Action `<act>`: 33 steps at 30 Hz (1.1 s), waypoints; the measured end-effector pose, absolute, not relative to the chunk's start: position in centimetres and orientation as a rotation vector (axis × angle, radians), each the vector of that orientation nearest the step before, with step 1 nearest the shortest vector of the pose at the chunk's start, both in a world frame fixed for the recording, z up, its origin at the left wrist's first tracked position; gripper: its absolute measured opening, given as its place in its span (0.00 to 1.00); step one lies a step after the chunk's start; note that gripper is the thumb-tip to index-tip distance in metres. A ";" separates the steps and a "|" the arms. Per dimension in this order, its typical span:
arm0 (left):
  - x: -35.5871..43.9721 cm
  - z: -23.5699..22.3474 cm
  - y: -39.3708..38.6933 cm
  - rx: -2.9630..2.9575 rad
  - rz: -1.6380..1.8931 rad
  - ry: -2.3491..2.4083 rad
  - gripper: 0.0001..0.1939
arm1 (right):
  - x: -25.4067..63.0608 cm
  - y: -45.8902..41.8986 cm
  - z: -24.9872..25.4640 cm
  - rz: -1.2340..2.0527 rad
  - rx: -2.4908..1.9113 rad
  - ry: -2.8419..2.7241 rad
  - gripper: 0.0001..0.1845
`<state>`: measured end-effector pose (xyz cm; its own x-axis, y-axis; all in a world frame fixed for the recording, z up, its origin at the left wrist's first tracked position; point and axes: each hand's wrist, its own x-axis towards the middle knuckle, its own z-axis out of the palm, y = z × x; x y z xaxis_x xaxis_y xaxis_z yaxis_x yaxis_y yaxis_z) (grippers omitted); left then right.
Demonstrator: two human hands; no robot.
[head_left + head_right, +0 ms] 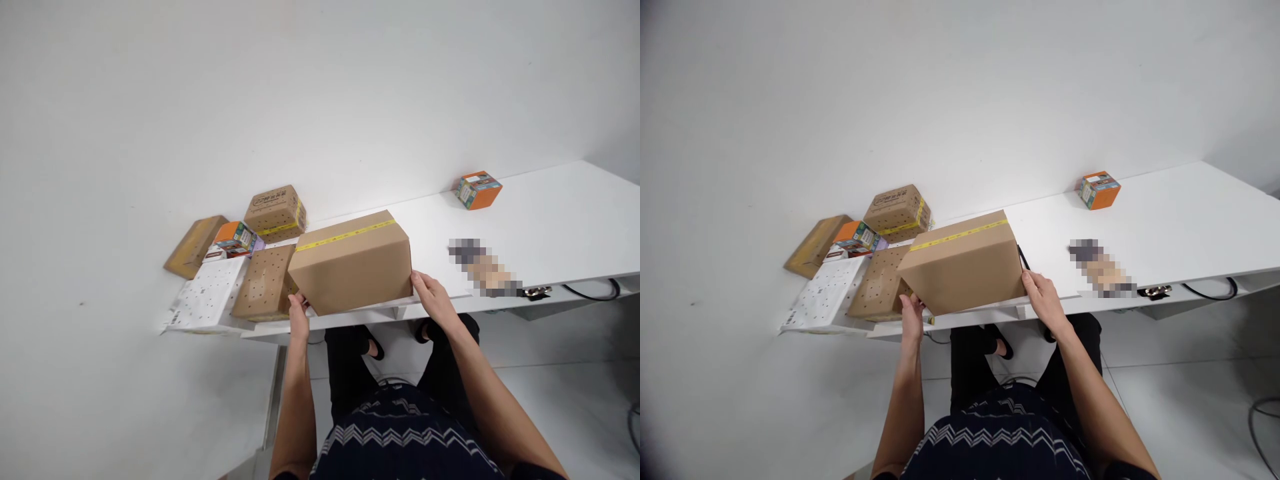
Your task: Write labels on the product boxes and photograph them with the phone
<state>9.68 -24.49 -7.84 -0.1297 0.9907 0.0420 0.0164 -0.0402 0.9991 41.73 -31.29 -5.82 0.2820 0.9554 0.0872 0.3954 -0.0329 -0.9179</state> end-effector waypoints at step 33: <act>21.6 -1.1 -27.7 2.758 1.535 1.447 0.16 | 45.2 -29.6 2.9 0.700 -1.040 -0.760 0.12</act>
